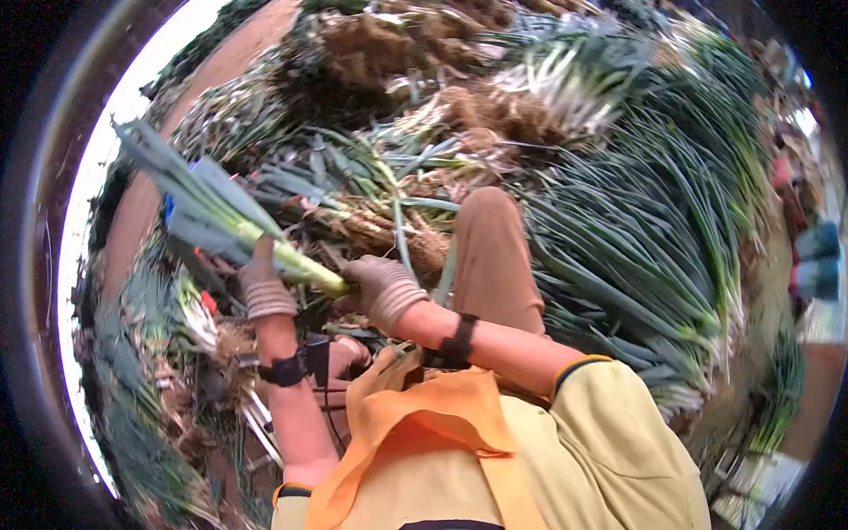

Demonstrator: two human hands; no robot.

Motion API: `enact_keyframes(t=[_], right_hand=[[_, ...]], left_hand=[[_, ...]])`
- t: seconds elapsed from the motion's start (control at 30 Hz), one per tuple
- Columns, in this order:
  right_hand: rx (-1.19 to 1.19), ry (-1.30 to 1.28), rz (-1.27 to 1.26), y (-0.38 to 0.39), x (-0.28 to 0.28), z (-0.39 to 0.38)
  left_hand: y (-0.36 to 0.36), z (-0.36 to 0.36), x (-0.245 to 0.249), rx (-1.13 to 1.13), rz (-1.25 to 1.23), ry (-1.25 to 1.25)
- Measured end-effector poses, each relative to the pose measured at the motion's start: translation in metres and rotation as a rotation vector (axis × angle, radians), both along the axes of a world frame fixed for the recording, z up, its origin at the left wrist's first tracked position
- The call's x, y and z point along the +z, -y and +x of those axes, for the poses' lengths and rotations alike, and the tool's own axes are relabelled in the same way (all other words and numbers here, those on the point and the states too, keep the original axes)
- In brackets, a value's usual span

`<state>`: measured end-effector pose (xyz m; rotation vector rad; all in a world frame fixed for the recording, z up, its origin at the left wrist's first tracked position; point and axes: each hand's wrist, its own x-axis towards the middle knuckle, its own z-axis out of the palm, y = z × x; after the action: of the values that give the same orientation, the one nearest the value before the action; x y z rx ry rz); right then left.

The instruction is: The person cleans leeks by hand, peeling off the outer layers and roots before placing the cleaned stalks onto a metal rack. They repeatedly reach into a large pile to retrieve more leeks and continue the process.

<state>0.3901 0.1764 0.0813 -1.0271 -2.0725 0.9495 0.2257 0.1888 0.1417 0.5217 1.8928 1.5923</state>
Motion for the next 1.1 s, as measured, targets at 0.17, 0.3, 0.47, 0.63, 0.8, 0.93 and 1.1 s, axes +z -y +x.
enact_keyframes(t=[0.17, 0.3, 0.47, 0.63, 0.8, 0.93, 1.1], right_hand=[[-0.035, -0.006, 0.12, 0.015, 0.005, 0.007], [0.152, -0.053, 0.128, 0.041, -0.017, 0.009], [0.591, -0.583, -0.562, 0.016, 0.007, 0.029], [0.679, -0.491, -0.86, -0.012, 0.048, 0.017], [0.841, 0.303, -0.199, -0.032, -0.225, 0.024], [0.514, 0.405, -0.234, -0.066, -0.112, -0.023], [0.283, -0.335, 0.435, -0.04, 0.076, -0.122]], left_hand=[[0.008, 0.014, 0.01, 0.014, 0.041, 0.026], [0.006, 0.0, -0.011, 0.064, 0.138, -0.048], [0.022, -0.006, 0.003, -0.124, 0.351, 0.303], [0.006, -0.079, 0.048, -0.027, 0.584, 0.309], [0.018, -0.198, 0.107, 0.183, 0.625, 0.014], [0.03, -0.202, 0.13, 0.333, 0.5, -0.102], [0.009, -0.202, 0.088, 0.551, 0.069, -0.125]])
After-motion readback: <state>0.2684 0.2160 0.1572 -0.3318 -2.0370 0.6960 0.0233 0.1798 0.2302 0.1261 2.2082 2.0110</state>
